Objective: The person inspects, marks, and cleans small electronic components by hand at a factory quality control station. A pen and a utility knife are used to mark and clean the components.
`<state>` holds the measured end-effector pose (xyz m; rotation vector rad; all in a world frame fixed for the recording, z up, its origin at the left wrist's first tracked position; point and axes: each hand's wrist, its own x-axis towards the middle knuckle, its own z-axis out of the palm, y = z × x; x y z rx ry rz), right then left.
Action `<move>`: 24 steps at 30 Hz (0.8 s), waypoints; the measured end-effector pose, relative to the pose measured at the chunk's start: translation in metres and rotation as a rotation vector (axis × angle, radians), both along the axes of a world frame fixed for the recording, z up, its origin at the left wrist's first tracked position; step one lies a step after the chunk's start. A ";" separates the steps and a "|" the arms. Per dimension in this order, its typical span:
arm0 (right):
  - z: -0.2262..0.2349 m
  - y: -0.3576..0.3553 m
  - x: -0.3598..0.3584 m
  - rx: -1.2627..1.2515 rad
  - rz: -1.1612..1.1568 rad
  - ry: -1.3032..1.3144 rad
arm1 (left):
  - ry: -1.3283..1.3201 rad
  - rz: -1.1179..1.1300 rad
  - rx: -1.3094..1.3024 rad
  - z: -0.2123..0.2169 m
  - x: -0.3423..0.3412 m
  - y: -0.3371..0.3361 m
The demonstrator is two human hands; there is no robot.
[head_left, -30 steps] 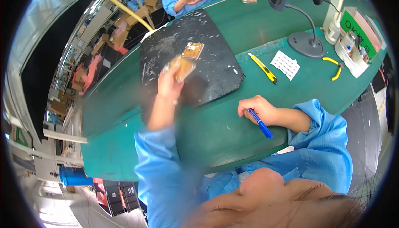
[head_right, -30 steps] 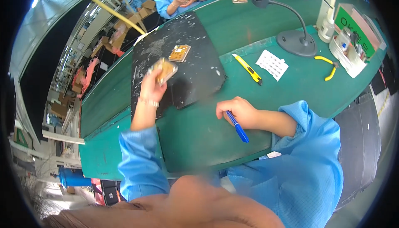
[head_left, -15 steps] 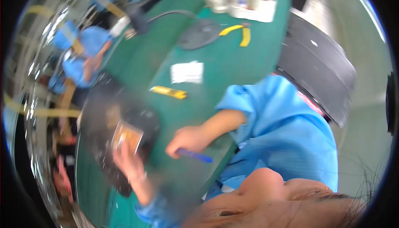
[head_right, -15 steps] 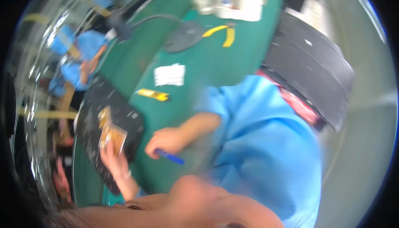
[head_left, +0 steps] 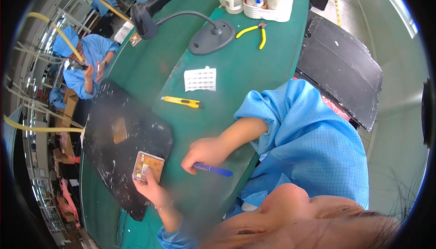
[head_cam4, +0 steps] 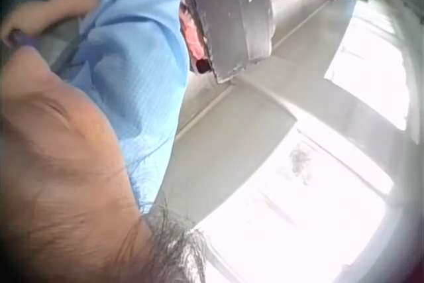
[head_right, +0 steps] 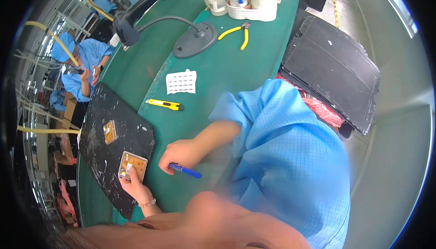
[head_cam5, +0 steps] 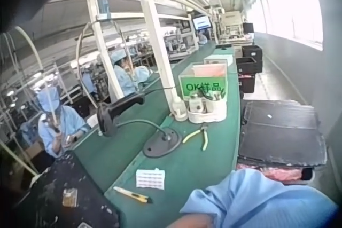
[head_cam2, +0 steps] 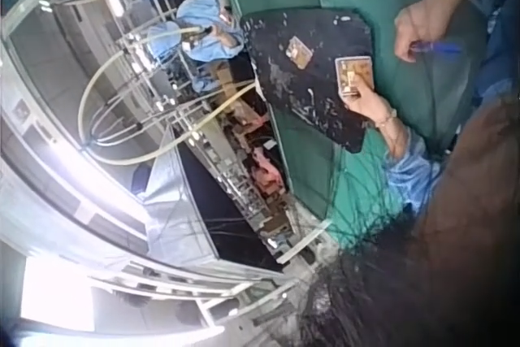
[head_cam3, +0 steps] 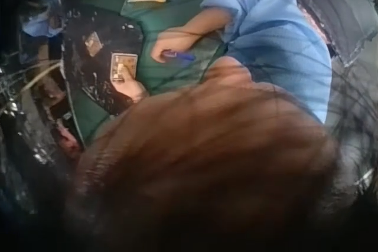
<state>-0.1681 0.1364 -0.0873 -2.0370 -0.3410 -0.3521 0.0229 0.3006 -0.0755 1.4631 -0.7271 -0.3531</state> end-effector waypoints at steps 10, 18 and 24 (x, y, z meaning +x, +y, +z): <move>0.006 -0.007 0.002 0.057 0.104 -0.056 | -0.076 0.093 0.125 0.001 0.007 -0.003; 0.010 -0.006 0.004 0.073 0.085 0.045 | -0.009 0.034 0.062 -0.002 0.010 0.001; 0.006 -0.005 0.003 0.031 0.052 0.079 | 0.011 -0.030 0.046 -0.003 0.007 -0.001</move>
